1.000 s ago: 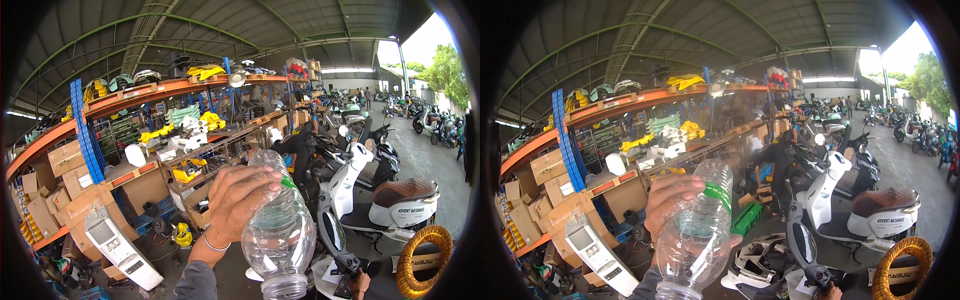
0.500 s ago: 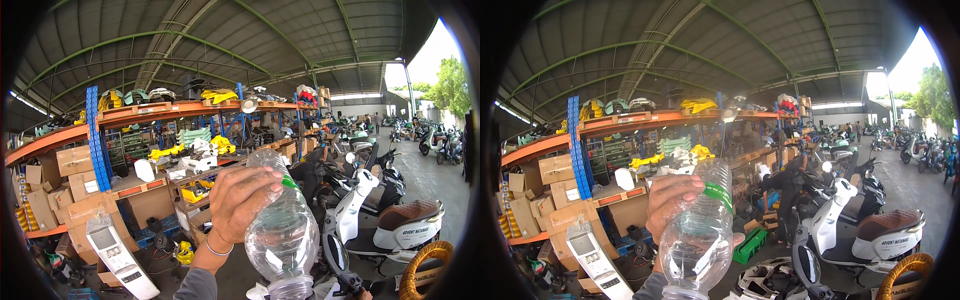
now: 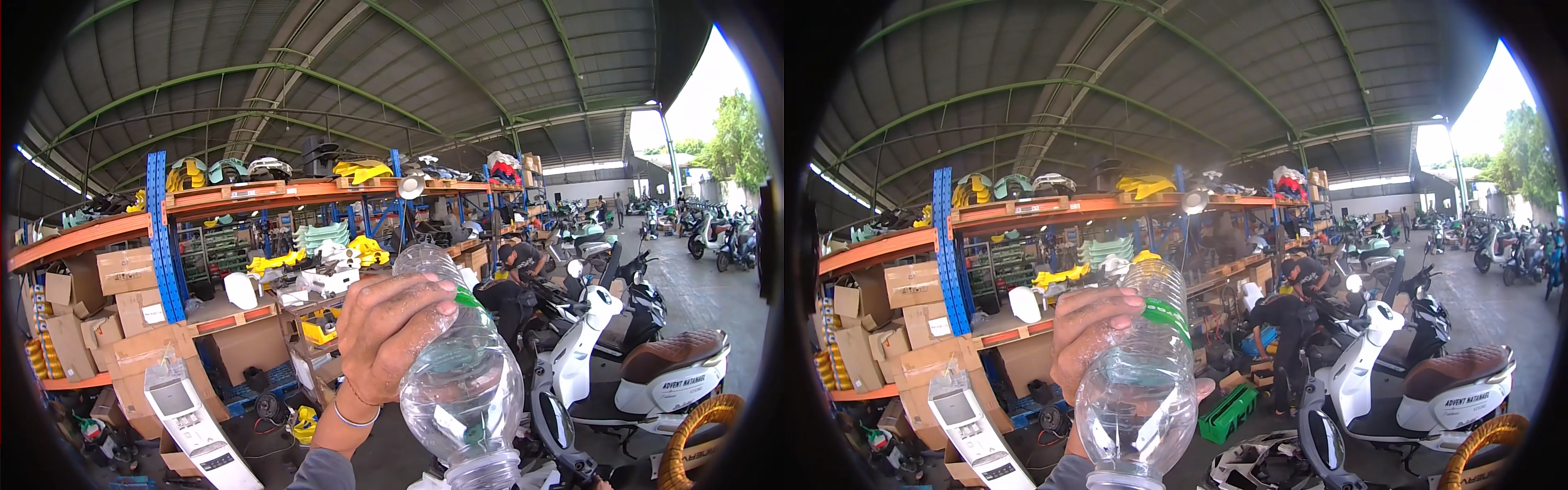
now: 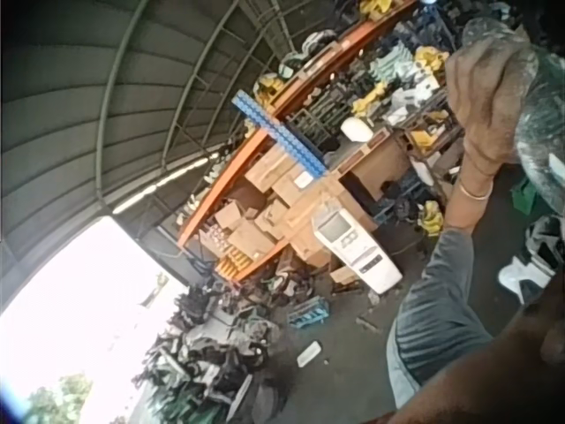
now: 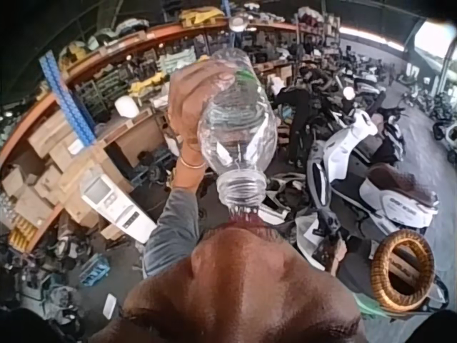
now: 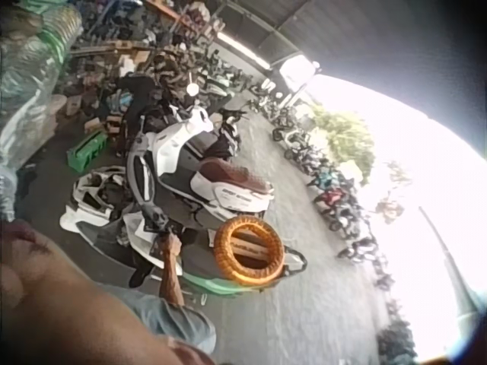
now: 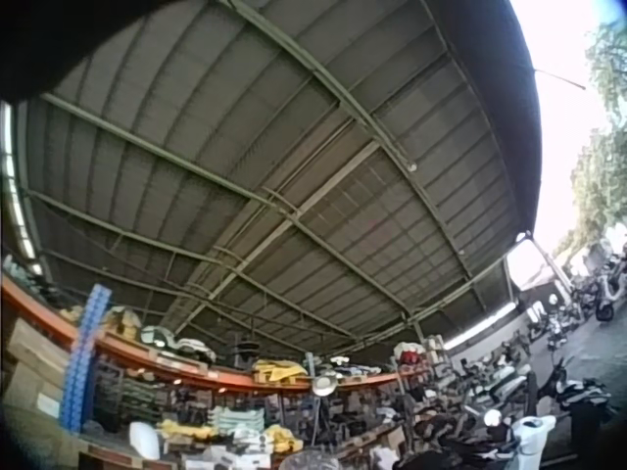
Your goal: The person peels off an adhesive decal from the side panel of a light green electric scooter and uses their fingers to scrape away the remaining residue.
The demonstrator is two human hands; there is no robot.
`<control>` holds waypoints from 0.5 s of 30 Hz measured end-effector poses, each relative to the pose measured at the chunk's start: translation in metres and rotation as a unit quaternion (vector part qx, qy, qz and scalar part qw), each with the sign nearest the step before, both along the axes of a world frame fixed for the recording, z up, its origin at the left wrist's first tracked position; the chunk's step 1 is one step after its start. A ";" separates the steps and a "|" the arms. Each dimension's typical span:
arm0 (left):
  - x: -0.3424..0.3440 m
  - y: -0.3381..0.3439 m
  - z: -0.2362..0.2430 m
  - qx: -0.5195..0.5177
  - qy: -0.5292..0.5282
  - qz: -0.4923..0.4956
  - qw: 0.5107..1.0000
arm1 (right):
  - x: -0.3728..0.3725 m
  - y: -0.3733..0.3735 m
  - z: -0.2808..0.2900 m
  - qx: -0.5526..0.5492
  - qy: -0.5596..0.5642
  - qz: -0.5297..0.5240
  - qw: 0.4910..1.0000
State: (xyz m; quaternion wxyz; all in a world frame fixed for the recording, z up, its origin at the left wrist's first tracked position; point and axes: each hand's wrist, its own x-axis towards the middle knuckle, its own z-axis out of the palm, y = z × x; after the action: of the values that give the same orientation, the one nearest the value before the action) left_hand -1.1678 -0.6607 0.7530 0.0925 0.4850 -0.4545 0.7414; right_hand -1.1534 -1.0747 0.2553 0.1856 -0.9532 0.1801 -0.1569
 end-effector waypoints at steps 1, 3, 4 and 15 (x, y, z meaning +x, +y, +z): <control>0.000 0.000 0.000 -0.002 0.004 -0.001 1.000 | -0.001 0.001 0.002 -0.002 -0.003 0.000 1.000; 0.000 -0.001 -0.002 0.000 0.007 0.000 1.000 | -0.002 0.001 0.004 0.002 -0.015 0.007 1.000; -0.001 -0.001 -0.004 -0.003 0.018 0.002 1.000 | -0.003 0.001 0.005 0.004 -0.020 0.010 1.000; 0.006 -0.002 -0.027 0.026 0.131 0.008 0.991 | -0.002 -0.002 0.011 0.069 0.053 -0.018 0.996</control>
State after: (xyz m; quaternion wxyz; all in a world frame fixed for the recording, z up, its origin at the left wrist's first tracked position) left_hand -1.1616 -0.6631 0.7259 0.1326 0.5840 -0.4540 0.6597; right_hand -1.1552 -1.0763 0.2667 0.2384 -0.9417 0.2168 -0.0966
